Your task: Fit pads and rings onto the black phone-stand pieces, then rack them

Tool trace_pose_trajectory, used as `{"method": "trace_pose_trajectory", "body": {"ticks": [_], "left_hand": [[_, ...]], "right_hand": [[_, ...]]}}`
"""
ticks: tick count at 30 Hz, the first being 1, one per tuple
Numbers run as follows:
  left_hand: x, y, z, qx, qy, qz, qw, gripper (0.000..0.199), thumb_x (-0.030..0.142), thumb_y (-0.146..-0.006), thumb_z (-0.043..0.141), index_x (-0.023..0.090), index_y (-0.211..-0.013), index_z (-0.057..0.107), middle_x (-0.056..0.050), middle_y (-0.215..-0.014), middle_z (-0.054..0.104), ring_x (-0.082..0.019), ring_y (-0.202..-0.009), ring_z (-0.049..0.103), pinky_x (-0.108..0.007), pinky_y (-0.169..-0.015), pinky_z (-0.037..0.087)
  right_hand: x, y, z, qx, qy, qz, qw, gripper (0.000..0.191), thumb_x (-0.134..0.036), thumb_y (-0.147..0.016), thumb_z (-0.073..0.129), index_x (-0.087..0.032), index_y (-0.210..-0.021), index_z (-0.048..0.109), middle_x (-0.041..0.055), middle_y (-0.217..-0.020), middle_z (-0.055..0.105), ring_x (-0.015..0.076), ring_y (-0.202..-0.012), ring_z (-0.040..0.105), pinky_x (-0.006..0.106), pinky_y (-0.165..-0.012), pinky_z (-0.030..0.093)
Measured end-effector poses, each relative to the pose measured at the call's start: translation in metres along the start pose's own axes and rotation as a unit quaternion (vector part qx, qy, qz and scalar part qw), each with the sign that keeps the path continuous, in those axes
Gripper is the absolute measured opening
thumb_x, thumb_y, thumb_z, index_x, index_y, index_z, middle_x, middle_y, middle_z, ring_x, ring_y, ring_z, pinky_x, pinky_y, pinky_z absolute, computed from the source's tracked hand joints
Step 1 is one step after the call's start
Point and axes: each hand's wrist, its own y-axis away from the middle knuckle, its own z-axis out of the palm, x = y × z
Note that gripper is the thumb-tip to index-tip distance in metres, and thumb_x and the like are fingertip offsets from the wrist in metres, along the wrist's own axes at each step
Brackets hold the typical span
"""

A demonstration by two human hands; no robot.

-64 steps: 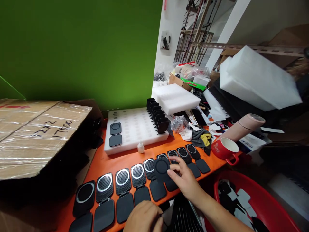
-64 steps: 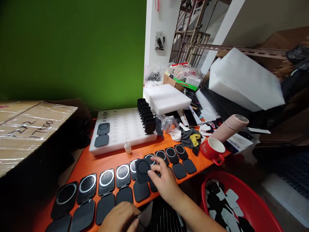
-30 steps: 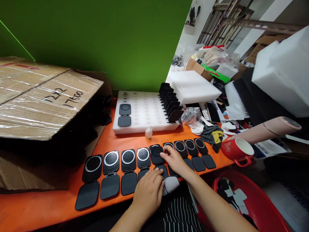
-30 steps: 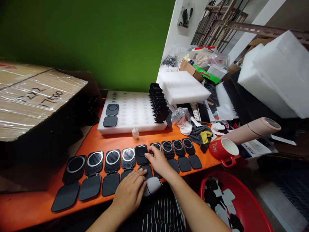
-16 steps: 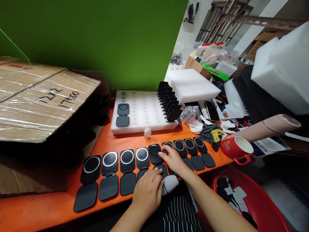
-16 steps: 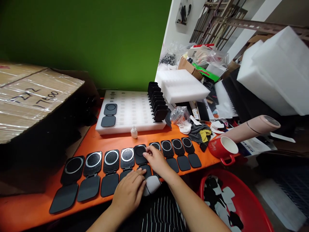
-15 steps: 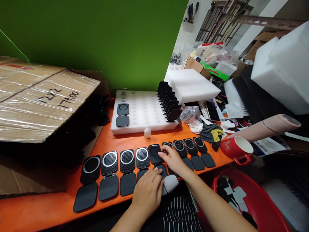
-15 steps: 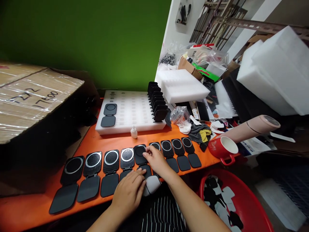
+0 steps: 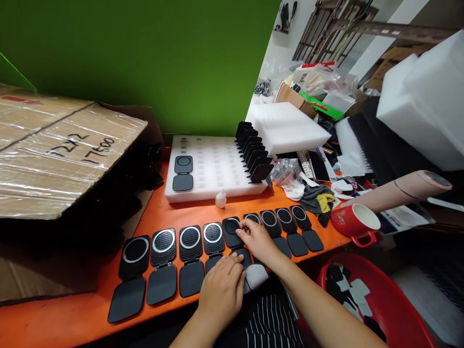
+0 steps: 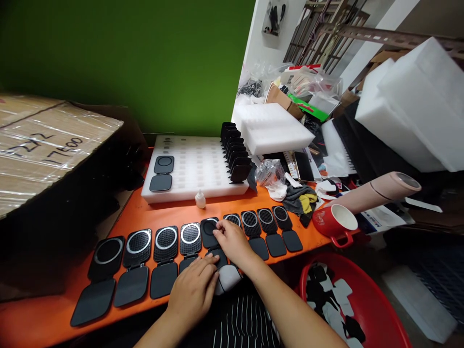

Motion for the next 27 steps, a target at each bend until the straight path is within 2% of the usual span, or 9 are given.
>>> {"method": "trace_pose_trajectory", "body": {"ticks": [6, 9, 10, 14, 17, 20, 23, 25, 27], "left_hand": [[0.0, 0.0, 0.0, 0.005, -0.006, 0.005, 1.0, 0.023, 0.014, -0.084, 0.044, 0.021, -0.095, 0.063, -0.006, -0.108, 0.07, -0.022, -0.1, 0.065, -0.04, -0.089, 0.053], [0.0, 0.0, 0.001, 0.004, -0.008, 0.004, 1.0, 0.023, 0.013, -0.085, 0.044, 0.021, -0.095, 0.063, -0.006, -0.108, 0.07, -0.021, -0.101, 0.065, -0.039, -0.09, 0.053], [0.0, 0.0, 0.001, 0.003, -0.009, 0.006, 1.0, 0.024, 0.013, -0.085, 0.044, 0.021, -0.095, 0.063, -0.006, -0.108, 0.07, -0.021, -0.101, 0.065, -0.039, -0.09, 0.053], [0.0, -0.001, 0.001, 0.005, -0.025, 0.019, 1.0, 0.023, 0.014, -0.085, 0.043, 0.02, -0.095, 0.063, -0.006, -0.109, 0.07, -0.022, -0.099, 0.065, -0.039, -0.089, 0.053], [-0.001, -0.003, -0.002, 0.009, -0.02, 0.019, 1.0, 0.021, 0.015, -0.085, 0.043, 0.021, -0.089, 0.063, -0.006, -0.106, 0.07, -0.022, -0.097, 0.066, -0.039, -0.087, 0.054], [0.002, -0.005, -0.006, 0.011, 0.02, -0.001, 1.0, 0.02, 0.019, -0.086, 0.043, 0.021, -0.088, 0.063, -0.006, -0.099, 0.072, -0.022, -0.092, 0.067, -0.038, -0.081, 0.055], [0.011, -0.01, -0.012, -0.002, 0.092, -0.026, 0.995, 0.021, 0.026, -0.089, 0.043, 0.021, -0.089, 0.063, -0.006, -0.094, 0.072, -0.021, -0.087, 0.067, -0.036, -0.077, 0.055], [0.016, -0.014, -0.014, -0.01, 0.135, -0.026, 0.99, 0.02, 0.029, -0.089, 0.045, 0.022, -0.097, 0.062, -0.006, -0.1, 0.07, -0.021, -0.092, 0.066, -0.037, -0.08, 0.054], [0.019, -0.02, -0.017, -0.003, 0.158, -0.029, 0.987, 0.025, 0.031, -0.088, 0.048, 0.023, -0.109, 0.058, -0.007, -0.108, 0.068, -0.022, -0.1, 0.063, -0.039, -0.086, 0.051]], "right_hand": [[-0.012, 0.0, -0.008, -0.032, 0.139, -0.056, 0.988, 0.005, -0.016, -0.084, 0.054, -0.019, -0.08, 0.055, 0.0032, -0.079, 0.062, 0.0178, -0.076, 0.055, 0.029, -0.069, 0.039], [-0.014, -0.005, -0.012, -0.049, 0.25, -0.119, 0.96, 0.001, -0.02, -0.084, 0.058, -0.019, -0.083, 0.057, 0.0056, -0.085, 0.063, 0.0212, -0.084, 0.055, 0.032, -0.075, 0.038], [-0.014, -0.009, -0.013, -0.04, 0.287, -0.124, 0.949, 0.005, -0.024, -0.084, 0.06, -0.019, -0.084, 0.057, 0.007, -0.087, 0.063, 0.0228, -0.087, 0.054, 0.034, -0.076, 0.037], [-0.017, -0.033, -0.017, 0.043, 0.363, -0.057, 0.929, 0.026, -0.042, -0.081, 0.063, -0.017, -0.088, 0.058, 0.0123, -0.093, 0.061, 0.0281, -0.091, 0.052, 0.038, -0.077, 0.037], [-0.025, -0.034, -0.028, 0.04, 0.319, -0.064, 0.945, 0.017, -0.031, -0.089, 0.052, -0.017, -0.087, 0.061, 0.0111, -0.091, 0.063, 0.0258, -0.09, 0.055, 0.035, -0.076, 0.037], [-0.028, -0.004, -0.046, -0.06, 0.172, -0.123, 0.975, 0.021, -0.029, -0.092, 0.046, -0.02, -0.086, 0.065, 0.005, -0.087, 0.066, 0.0194, -0.083, 0.059, 0.029, -0.072, 0.04], [-0.017, 0.045, -0.074, -0.183, 0.066, -0.135, 0.972, 0.014, -0.033, -0.082, 0.06, -0.024, -0.091, 0.066, 0.0004, -0.085, 0.068, 0.0178, -0.076, 0.061, 0.025, -0.066, 0.041], [-0.002, 0.078, -0.099, -0.166, 0.039, -0.063, 0.983, 0.014, -0.031, -0.083, 0.057, -0.022, -0.087, 0.067, 0.0006, -0.079, 0.068, 0.0178, -0.07, 0.06, 0.025, -0.061, 0.041], [0.02, 0.107, -0.126, -0.09, 0.03, 0.041, 0.995, 0.02, -0.031, -0.087, 0.049, -0.021, -0.086, 0.066, 0.0024, -0.077, 0.067, 0.0179, -0.066, 0.06, 0.024, -0.056, 0.04]]}}
